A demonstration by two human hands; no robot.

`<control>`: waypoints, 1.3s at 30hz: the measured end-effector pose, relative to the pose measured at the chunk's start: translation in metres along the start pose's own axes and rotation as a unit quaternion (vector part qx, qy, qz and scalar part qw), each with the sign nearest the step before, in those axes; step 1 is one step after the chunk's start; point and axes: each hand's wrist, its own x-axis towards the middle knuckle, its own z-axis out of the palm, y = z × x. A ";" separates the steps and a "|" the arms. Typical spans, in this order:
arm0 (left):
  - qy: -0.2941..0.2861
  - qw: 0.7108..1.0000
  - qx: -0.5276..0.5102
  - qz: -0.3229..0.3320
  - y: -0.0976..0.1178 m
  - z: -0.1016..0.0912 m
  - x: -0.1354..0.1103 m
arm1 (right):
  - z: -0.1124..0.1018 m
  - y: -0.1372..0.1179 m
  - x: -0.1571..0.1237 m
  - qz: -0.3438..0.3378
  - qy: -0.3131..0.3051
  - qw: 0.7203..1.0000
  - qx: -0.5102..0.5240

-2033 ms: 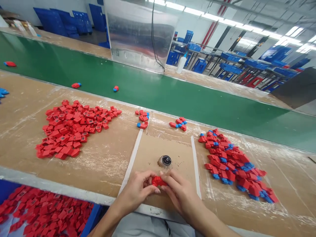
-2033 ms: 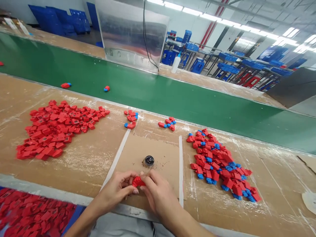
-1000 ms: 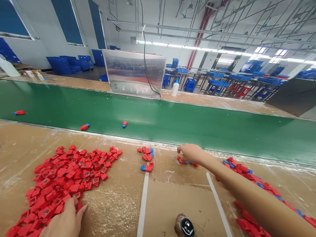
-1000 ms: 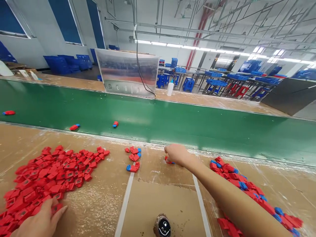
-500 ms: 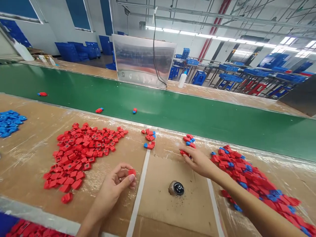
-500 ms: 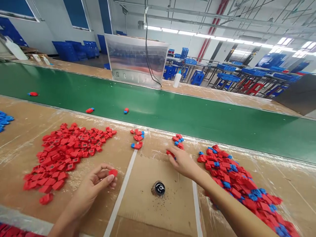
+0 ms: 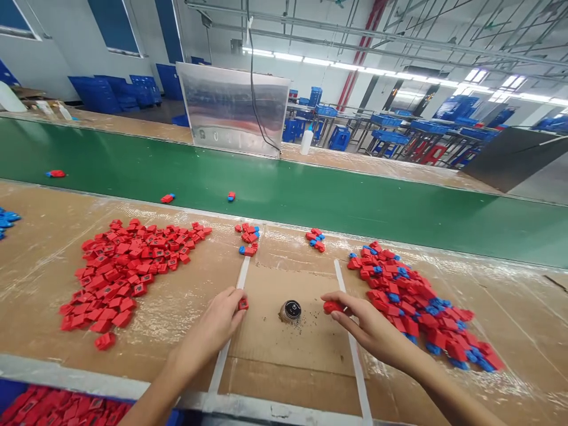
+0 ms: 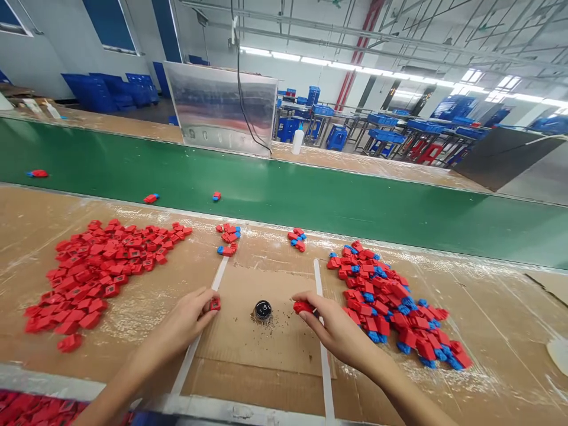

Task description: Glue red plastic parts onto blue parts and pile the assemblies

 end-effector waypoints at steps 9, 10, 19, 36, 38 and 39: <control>0.042 0.998 -0.027 -0.029 0.017 0.004 -0.010 | 0.001 -0.012 -0.001 -0.035 0.019 0.999 0.003; 0.043 0.997 -0.045 -0.037 0.020 0.006 -0.012 | 0.001 -0.015 0.001 -0.054 0.024 0.998 -0.005; 0.004 0.986 -0.159 -0.057 0.046 0.031 -0.020 | 0.019 -0.033 0.018 -0.113 0.054 0.989 -0.074; -0.044 0.921 -0.361 -0.141 0.040 0.027 -0.026 | 0.029 -0.039 0.021 -0.139 0.040 0.977 -0.156; -0.008 0.932 -0.341 -0.120 0.042 0.026 -0.027 | 0.029 -0.040 0.021 -0.138 0.042 0.976 -0.162; -0.005 0.935 -0.339 -0.105 0.044 0.026 -0.027 | 0.029 -0.040 0.021 -0.135 0.043 0.976 -0.164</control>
